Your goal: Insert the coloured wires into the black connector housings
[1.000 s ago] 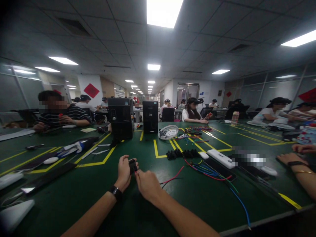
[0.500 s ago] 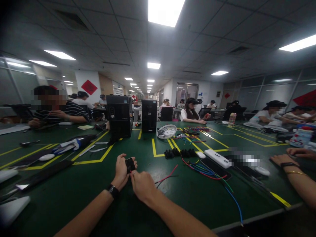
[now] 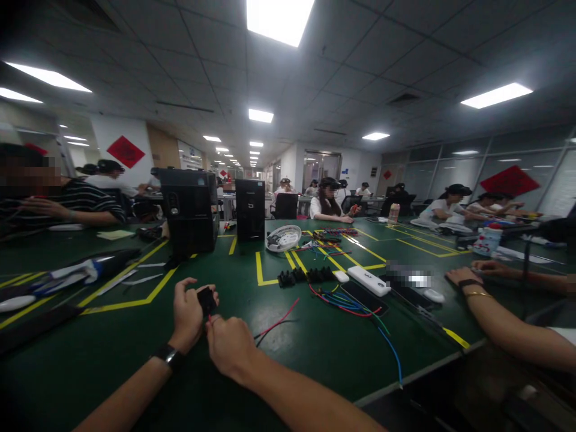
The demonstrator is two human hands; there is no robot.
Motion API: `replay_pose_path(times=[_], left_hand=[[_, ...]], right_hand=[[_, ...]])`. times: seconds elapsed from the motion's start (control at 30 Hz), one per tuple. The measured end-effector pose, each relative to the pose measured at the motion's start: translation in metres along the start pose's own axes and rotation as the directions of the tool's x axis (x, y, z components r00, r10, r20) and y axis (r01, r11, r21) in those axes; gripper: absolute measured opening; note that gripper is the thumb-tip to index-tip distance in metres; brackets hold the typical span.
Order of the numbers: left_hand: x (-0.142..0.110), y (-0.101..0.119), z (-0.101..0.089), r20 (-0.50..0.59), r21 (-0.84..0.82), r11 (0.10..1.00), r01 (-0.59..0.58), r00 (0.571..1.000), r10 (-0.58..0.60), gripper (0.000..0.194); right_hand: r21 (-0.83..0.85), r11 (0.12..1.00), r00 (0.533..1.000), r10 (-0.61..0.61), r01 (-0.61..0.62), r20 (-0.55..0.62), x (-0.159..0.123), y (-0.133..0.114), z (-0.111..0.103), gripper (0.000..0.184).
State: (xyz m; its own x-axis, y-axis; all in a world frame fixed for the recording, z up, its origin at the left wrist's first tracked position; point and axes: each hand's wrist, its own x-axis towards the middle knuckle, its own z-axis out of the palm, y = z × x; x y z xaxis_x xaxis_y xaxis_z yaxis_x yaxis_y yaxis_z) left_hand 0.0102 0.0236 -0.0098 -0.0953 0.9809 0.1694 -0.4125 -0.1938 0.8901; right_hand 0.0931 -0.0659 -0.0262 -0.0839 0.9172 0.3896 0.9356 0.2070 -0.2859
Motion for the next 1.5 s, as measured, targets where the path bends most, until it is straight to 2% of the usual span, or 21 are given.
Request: replay_pose_path(times=[0.13,0.3,0.37,0.47,0.57,0.63,0.73,0.77,0.83,0.93,1.1,1.23,1.4,1.5], left_hand=[[0.002,0.001,0.0,0.039,-0.093,0.989,0.117,0.993,-0.114,0.026],[-0.001,-0.003,0.004,0.105,0.01,0.999,-0.036,0.994,0.035,0.023],[0.001,-0.001,0.006,0.069,-0.068,0.997,0.025,0.997,-0.02,0.024],[0.012,0.009,0.004,-0.042,-0.274,0.949,0.154,0.984,-0.171,0.022],[0.028,0.015,-0.01,-0.08,-0.352,0.93,0.103,0.987,-0.139,0.02],[0.036,0.011,-0.024,-0.021,-0.275,0.956,0.097,0.994,-0.107,0.02],[0.041,-0.003,-0.041,0.126,-0.007,0.983,0.185,0.975,-0.183,0.014],[0.044,-0.008,-0.044,0.166,0.105,0.978,0.177,0.967,-0.193,0.018],[0.054,-0.016,-0.047,0.216,0.314,0.946,0.075,0.965,-0.148,0.032],[0.079,-0.02,-0.053,0.204,0.451,0.892,-0.009,0.975,-0.093,0.043],[0.125,-0.009,-0.078,0.173,0.653,0.747,-0.125,0.985,0.013,0.042],[0.143,0.01,-0.096,0.273,0.755,0.61,-0.242,0.961,0.043,0.04],[0.14,0.033,-0.107,0.511,0.741,0.529,-0.413,0.859,-0.046,0.036],[0.14,0.039,-0.114,0.569,0.732,0.499,-0.464,0.819,-0.073,0.036]], right_hand=[[0.072,0.997,0.999,-0.001,0.004,-0.044,0.005,0.011,-0.018,0.033],[0.169,0.985,0.995,-0.002,0.018,-0.097,0.01,0.014,-0.031,0.036],[0.144,0.99,0.996,0.002,0.011,-0.091,0.007,0.012,-0.026,0.037],[0.019,1.0,1.0,-0.021,0.021,0.003,0.0,0.011,-0.014,0.037],[-0.026,0.999,0.999,-0.031,0.032,0.04,-0.001,0.012,-0.009,0.036],[0.016,1.0,0.999,0.017,-0.016,-0.029,0.003,0.013,-0.012,0.036],[0.057,0.995,0.992,0.089,-0.085,-0.086,0.01,0.015,-0.018,0.035],[0.054,0.995,0.993,0.092,-0.088,-0.069,0.012,0.016,-0.019,0.034],[0.038,0.997,0.998,0.069,-0.068,-0.012,0.014,0.018,-0.018,0.034],[0.011,1.0,0.998,0.015,-0.016,0.056,0.013,0.02,-0.014,0.032],[-0.032,0.998,0.988,-0.041,0.046,0.15,0.011,0.021,-0.008,0.03],[-0.029,0.999,0.981,-0.027,0.033,0.194,0.013,0.021,-0.01,0.031],[0.044,0.998,0.98,-0.042,0.034,0.194,0.011,0.017,-0.015,0.028],[0.078,0.994,0.98,-0.09,0.077,0.176,0.007,0.012,-0.016,0.031]])
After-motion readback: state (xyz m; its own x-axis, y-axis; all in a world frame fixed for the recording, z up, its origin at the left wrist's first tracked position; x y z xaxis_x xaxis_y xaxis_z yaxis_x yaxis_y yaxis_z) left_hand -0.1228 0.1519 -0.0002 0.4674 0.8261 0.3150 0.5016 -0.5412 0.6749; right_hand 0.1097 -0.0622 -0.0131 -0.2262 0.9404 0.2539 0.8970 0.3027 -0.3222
